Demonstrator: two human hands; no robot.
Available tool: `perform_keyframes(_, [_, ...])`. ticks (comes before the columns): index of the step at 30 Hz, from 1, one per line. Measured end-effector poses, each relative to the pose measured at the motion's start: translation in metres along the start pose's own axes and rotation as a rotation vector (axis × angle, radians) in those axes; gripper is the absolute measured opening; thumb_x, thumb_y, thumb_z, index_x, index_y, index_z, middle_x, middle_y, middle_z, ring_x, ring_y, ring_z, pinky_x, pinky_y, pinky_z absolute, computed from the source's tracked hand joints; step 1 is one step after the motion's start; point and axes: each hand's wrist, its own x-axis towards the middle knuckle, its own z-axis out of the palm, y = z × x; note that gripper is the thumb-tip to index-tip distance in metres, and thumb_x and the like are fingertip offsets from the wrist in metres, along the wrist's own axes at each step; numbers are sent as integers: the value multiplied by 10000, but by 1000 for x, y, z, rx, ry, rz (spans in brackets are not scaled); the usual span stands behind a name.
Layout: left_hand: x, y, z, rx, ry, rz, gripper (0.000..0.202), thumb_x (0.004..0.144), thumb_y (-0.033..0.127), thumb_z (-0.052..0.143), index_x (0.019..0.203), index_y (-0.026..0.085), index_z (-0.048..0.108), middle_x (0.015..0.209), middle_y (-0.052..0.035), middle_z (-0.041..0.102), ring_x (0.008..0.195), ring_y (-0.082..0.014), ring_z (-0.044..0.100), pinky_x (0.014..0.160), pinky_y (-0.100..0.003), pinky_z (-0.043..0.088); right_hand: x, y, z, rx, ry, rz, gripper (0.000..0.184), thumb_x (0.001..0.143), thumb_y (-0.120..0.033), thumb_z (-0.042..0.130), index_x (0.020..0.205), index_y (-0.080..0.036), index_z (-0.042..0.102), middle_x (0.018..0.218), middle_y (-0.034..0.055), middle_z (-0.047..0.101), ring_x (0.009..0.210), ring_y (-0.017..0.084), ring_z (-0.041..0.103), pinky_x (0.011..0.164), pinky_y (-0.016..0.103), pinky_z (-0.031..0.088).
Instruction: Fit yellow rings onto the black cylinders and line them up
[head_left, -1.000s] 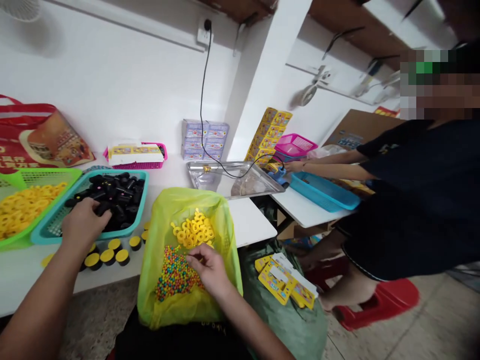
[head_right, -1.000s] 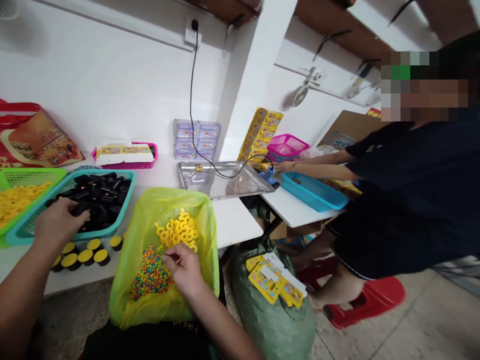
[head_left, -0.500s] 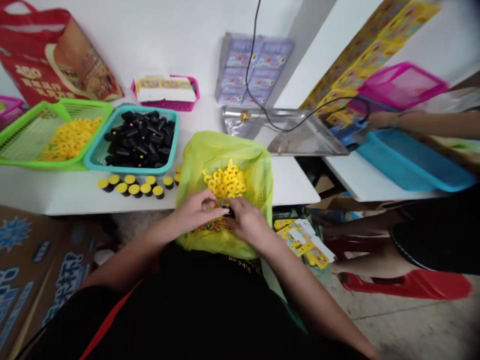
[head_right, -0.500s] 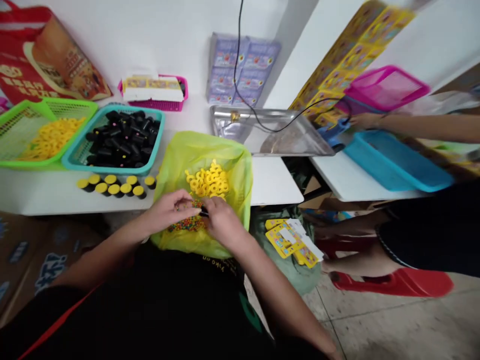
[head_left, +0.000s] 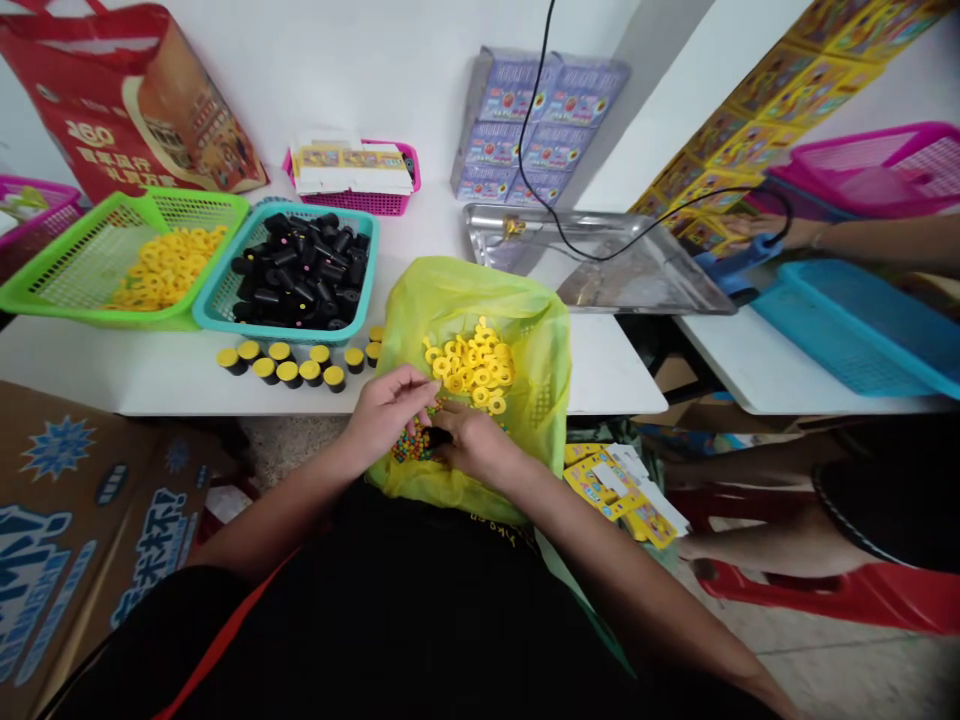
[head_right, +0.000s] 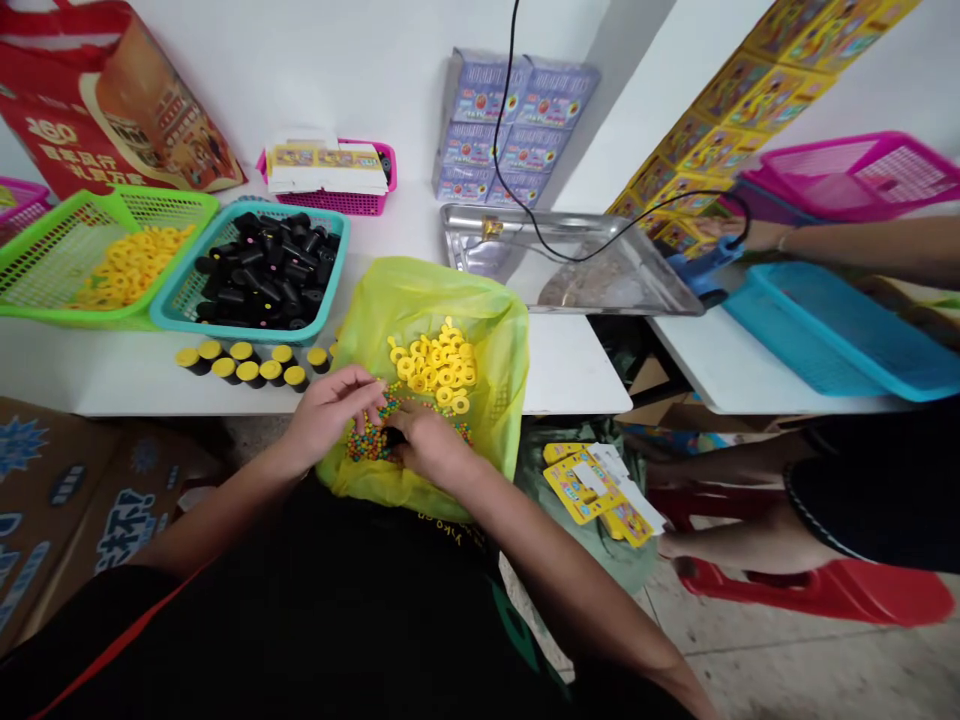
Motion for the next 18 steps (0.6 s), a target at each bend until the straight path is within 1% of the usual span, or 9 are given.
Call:
perform_keyframes(3, [-3, 2, -2, 36, 47, 8, 263, 867, 418, 653, 826, 159, 639, 678, -12, 638, 566, -119, 576, 486, -222, 435, -8, 5, -1, 273, 170, 17, 265, 759, -117, 754, 1010, -164, 682, 931, 44, 666, 840, 197, 661, 778, 328, 548])
perform_keyframes(6, [-7, 3, -1, 125, 58, 107, 181, 854, 341, 664, 864, 161, 682, 759, -22, 662, 656, -127, 591, 564, -232, 447, -18, 3, -6, 452, 358, -17, 242, 811, -189, 749, 1037, -199, 664, 951, 29, 674, 866, 185, 680, 810, 336, 561])
perform_keyframes(8, [-8, 2, 0, 170, 22, 190, 138, 835, 274, 671, 917, 169, 710, 854, -37, 683, 776, -150, 630, 624, -238, 463, -24, 0, -10, 514, 471, -56, 232, 826, -212, 748, 1044, -220, 667, 962, 25, 679, 883, 182, 685, 820, 337, 564])
perform_keyframes(11, [-10, 0, 6, 203, -82, 265, 236, 806, 219, 693, 1038, 182, 714, 953, -54, 687, 887, -182, 653, 659, -246, 488, -28, -4, -11, 499, 601, -106, 222, 833, -209, 741, 1041, -232, 667, 976, 29, 684, 890, 179, 681, 818, 335, 565])
perform_keyframes(13, [-10, -3, 11, 219, -129, 306, 327, 791, 218, 721, 1116, 187, 698, 1017, -71, 677, 908, -191, 651, 655, -250, 503, -30, -6, -9, 478, 662, -129, 216, 830, -183, 723, 1032, -230, 662, 965, 27, 683, 866, 172, 677, 798, 327, 566])
perform_keyframes(14, [-10, -4, 14, 233, -133, 322, 346, 789, 224, 733, 1131, 189, 694, 1029, -75, 673, 904, -190, 648, 653, -251, 506, -31, -6, -7, 461, 686, -131, 213, 826, -171, 714, 1024, -228, 659, 948, 24, 682, 846, 168, 673, 784, 322, 564])
perform_keyframes(16, [-11, -7, 20, 252, -113, 323, 314, 793, 241, 742, 1098, 184, 698, 987, -68, 674, 849, -173, 639, 644, -249, 500, -33, -6, -6, 414, 711, -129, 202, 821, -156, 701, 1006, -224, 656, 900, 16, 677, 804, 162, 665, 752, 309, 558])
perform_keyframes(17, [-11, -8, 21, 248, -101, 299, 275, 797, 249, 739, 1059, 180, 700, 942, -56, 676, 805, -160, 633, 637, -245, 493, -34, -5, -6, 395, 695, -125, 199, 822, -156, 698, 1006, -221, 657, 888, 16, 677, 791, 161, 664, 739, 304, 555])
perform_keyframes(18, [-10, -9, 22, 236, -90, 262, 234, 799, 259, 733, 1016, 176, 698, 889, -42, 673, 759, -147, 624, 625, -241, 487, -35, -2, -8, 383, 646, -124, 199, 823, -160, 699, 1010, -218, 661, 886, 18, 680, 787, 162, 665, 729, 299, 554])
